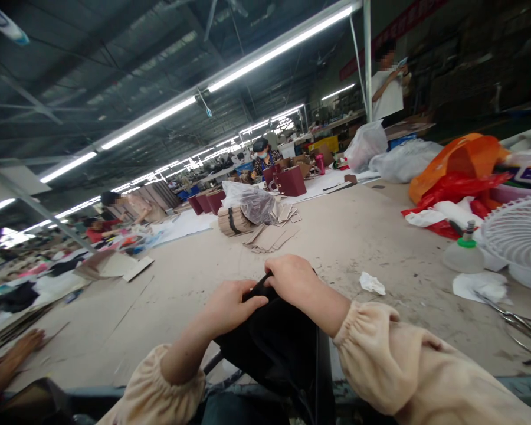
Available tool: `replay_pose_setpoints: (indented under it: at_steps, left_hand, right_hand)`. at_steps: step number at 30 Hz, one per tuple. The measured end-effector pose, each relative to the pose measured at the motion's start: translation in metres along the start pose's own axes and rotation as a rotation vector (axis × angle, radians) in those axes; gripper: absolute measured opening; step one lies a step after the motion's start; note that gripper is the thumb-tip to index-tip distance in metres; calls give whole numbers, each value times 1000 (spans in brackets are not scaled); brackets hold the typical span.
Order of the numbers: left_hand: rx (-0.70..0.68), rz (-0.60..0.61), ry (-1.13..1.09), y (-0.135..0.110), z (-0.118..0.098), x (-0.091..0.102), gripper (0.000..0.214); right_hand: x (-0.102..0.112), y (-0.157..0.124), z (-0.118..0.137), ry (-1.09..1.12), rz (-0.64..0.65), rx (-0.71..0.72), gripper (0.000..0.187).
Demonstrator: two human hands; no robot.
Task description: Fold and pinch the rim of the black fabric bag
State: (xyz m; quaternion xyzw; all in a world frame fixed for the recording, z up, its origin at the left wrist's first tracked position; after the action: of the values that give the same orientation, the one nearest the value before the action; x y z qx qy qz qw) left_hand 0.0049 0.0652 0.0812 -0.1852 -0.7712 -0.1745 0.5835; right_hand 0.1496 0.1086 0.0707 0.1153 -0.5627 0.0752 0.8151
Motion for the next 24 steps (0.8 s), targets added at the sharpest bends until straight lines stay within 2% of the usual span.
replay_pose_setpoints:
  at_steps: [6, 17, 24]
  left_hand:
    - [7, -65, 7, 21, 2, -6, 29]
    - [36, -103, 146, 20, -2, -16, 27]
    - [22, -102, 172, 20, -5, -17, 26]
  right_hand:
    - [0, -1, -4, -24, -3, 2, 20]
    - [0, -21, -3, -66, -23, -24, 26]
    - [16, -28, -10, -139, -108, -60, 26]
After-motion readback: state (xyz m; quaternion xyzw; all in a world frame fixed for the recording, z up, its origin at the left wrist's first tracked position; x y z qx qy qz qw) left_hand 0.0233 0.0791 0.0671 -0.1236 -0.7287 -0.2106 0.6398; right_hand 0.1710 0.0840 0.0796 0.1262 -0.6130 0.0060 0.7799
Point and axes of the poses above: each hand's wrist, its own y-axis towards the middle knuckle, its own x-axis out of the back of the hand, z = x × y, the point moved 3 cm from there along y, towards the middle knuckle, and after that the axes turned 13 degrees about -x, right-handed, at the moved point
